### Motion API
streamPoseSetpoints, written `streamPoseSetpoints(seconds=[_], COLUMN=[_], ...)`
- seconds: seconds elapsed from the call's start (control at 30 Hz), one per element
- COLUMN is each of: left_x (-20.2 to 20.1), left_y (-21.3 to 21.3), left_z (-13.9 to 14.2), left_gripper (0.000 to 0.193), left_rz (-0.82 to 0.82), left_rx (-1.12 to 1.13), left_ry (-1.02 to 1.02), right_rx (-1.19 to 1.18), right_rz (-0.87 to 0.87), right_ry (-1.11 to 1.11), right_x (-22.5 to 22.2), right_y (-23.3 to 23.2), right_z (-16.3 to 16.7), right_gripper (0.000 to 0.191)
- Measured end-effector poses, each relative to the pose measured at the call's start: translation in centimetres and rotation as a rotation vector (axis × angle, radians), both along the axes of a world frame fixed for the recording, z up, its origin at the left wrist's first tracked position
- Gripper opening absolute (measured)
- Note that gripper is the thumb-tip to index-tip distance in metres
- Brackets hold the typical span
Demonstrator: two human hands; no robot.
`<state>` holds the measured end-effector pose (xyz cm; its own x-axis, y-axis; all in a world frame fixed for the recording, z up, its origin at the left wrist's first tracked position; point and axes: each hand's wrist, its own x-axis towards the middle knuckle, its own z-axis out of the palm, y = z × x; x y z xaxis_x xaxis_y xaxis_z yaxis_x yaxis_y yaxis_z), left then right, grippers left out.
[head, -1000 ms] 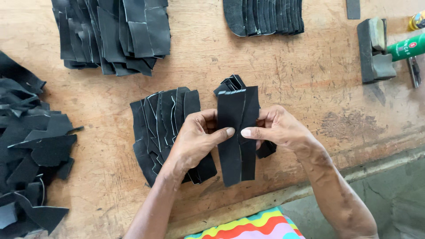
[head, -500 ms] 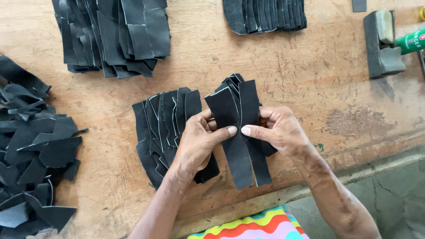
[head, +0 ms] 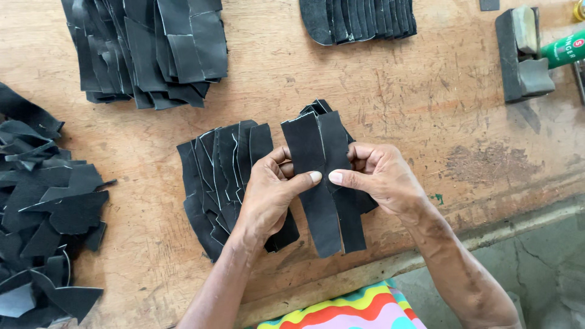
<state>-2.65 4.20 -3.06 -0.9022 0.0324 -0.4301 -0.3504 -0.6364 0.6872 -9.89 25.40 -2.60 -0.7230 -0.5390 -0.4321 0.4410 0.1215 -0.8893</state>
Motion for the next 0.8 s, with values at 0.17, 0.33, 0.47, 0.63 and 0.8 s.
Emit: streamPoseSetpoints(seconds=[0.17,0.33,0.47,0.63,0.8], left_x=[-0.11,-0.02,0.06,-0.01,0.08], left_y=[-0.09,0.01,0.0,-0.04,-0.06], left_z=[0.0,0.02,0.13,0.15,0.1], left_gripper=[0.038,0.035,0.033,0.033,0.032], left_rz=[0.002,0.006,0.016,0.023,0.02], left_rx=[-0.005,-0.003,0.025,0.038,0.036], left_ry=[-0.006,-0.004,-0.01,-0.015,0.0], right_rx=[0.025,-0.02,0.054,0.039,0.039], right_rz=[0.014,0.082,0.097,0.099,0.093], right_ry=[0.089,0.007,0.008,0.014,0.003], right_x=[0.03,-0.14,-0.19,-0.23,-0.13], right_y=[0.21,-0.1,-0.28,-0.36,-0.51], right_z=[-0.13,0.4,0.73,0.65,0.52], right_gripper=[0.015,0.026,0.029,0.028,0.029])
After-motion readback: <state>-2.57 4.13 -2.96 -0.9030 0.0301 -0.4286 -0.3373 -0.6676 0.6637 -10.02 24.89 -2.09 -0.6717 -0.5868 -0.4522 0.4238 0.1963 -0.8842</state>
